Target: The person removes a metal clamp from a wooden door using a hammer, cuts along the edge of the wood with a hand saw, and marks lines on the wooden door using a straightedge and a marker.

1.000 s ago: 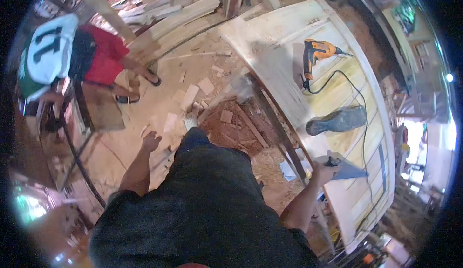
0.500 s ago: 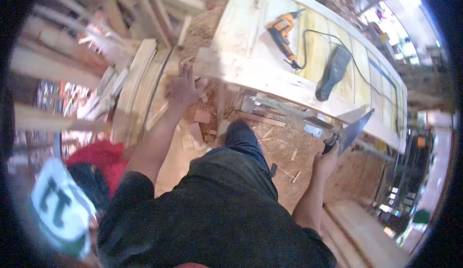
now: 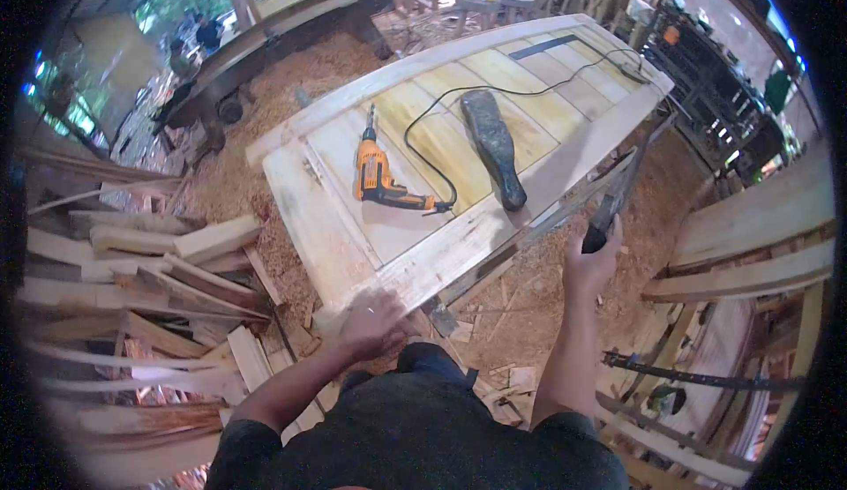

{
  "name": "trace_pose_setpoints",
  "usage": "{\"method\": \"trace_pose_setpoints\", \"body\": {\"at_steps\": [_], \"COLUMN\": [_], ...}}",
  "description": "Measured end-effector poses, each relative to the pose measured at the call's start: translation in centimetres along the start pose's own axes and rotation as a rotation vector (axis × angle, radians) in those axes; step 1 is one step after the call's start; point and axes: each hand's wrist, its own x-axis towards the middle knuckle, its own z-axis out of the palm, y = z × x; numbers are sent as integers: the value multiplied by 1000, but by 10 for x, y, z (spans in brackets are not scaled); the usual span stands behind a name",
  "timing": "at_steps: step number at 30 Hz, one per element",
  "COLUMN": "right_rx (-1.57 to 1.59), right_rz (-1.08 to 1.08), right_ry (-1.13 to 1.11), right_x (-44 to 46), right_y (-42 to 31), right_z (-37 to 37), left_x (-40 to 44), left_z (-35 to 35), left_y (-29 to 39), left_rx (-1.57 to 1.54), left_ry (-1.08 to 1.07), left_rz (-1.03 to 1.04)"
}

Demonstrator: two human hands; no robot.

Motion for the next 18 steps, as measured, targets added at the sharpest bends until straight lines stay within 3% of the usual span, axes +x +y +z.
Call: {"method": "trace_pose_setpoints", "body": {"at_steps": [1,3,5,8,9,12,13,14,18], "right_rx": [25,135,299,506,772,763,871,995,1368], "right_rz": [-53,-128,-181,202,340,553,657,738,1006], "right_ry": [63,136,162,36,92,115,138,174,380], "right_x": [-9,-26,-43,-82,-102,-179,-218,-254,-435], "right_y": [-12,-18,-12,-10,-27,-53,-63,-74,-143], "right_z": [-10,-18,-22,-33,-37,-55,-59,-58,-39], "left_x": [2,9,21,47,61,88,111,102,109], "left_z": [-2,4,24,5,36,-6,25,-7,24], "left_y": [-4,-10,-5,-16,-46,-118,-168,-188,-295], "left_rx": [-78,-197,-300,-510,-830,-627,-508,-511,-64], "left_ry": [-121,-156,22,-113,-26,100,379,383,374], "left_rz": [169,506,853,622,581,193,358,262,346]}}
